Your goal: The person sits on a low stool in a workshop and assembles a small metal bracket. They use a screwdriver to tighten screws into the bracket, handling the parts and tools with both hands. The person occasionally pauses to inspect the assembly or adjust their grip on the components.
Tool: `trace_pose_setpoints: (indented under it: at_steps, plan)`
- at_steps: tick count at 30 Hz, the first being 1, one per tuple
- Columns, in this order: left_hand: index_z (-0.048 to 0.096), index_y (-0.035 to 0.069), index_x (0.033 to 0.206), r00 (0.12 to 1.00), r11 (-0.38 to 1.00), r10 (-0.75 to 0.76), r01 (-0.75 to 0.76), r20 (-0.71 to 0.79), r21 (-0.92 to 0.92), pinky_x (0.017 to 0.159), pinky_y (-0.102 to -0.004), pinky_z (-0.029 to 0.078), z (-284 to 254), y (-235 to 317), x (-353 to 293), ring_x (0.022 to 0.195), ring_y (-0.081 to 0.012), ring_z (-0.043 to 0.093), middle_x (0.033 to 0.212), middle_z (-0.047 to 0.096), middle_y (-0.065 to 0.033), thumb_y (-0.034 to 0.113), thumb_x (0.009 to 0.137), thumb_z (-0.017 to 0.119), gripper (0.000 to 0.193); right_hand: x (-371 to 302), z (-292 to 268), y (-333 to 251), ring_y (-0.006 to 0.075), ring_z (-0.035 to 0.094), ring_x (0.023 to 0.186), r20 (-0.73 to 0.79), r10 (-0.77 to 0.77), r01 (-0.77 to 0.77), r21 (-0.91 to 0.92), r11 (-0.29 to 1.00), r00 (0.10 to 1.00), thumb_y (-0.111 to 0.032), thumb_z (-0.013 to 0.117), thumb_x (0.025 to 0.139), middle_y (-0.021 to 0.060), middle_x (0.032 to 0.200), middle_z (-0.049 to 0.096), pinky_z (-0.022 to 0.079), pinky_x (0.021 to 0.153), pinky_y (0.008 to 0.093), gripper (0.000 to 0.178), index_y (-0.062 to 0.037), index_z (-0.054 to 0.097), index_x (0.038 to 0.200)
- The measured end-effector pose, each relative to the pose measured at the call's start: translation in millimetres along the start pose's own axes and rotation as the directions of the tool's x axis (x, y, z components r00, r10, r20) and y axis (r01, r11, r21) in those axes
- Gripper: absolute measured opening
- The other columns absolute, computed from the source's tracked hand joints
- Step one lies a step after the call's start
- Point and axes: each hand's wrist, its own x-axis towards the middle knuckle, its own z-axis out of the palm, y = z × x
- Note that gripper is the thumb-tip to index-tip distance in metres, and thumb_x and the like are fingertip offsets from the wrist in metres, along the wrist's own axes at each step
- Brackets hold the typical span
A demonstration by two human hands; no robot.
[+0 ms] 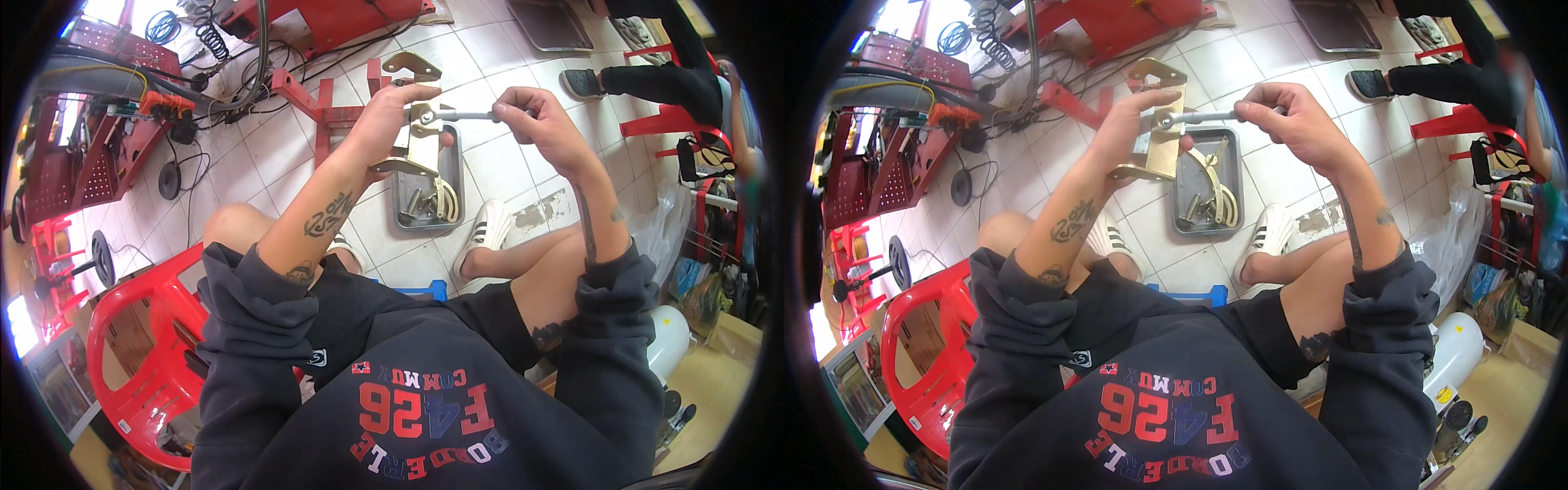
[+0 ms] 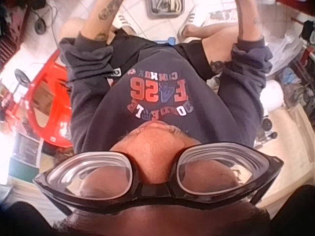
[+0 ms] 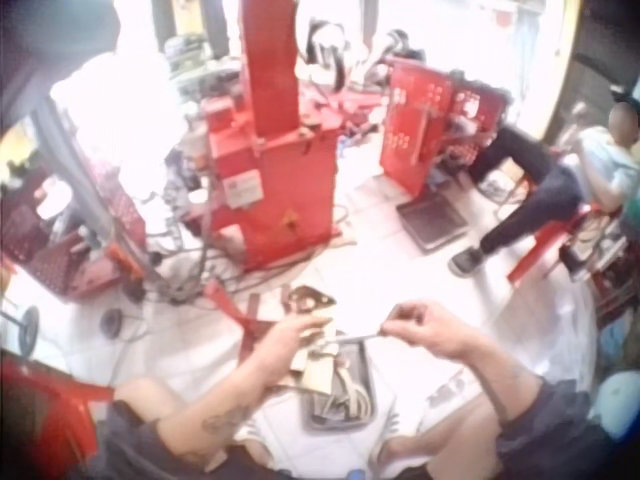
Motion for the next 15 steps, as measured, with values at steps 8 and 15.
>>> trace_pose_setpoints:
  at_steps: [8,15]
  plan:
    - [0.046,0.0,0.124,0.999,0.997,0.046,-0.046,-0.004,-0.067,0.057,-0.0313,0.058,1.9,3.1,-12.8,0.068,-0.0242,0.068,0.103,0.066,-0.0197,0.028,0.095,0.054,0.04,-3.3,11.3,-4.5,0.0059,0.046,0.069,-0.114,-0.231,0.176,-0.36,0.916,0.966,-0.025,0.066,0.095,-0.0017,0.075,0.058,0.039,0.063,0.023,0.026,0.0009,0.067,0.097]
    - [0.047,-0.001,0.123,0.999,0.998,0.047,-0.047,-0.002,-0.045,0.058,-0.0311,0.058,-1.4,1.5,-11.7,0.07,-0.0221,0.068,0.103,0.066,-0.0196,0.028,0.094,0.054,0.041,-1.6,8.2,-3.6,0.0067,0.047,0.068,-0.083,-0.342,0.283,-0.401,0.871,0.936,-0.022,0.066,0.094,-0.0008,0.073,0.06,0.04,0.062,0.0241,0.024,0.0012,0.07,0.099]
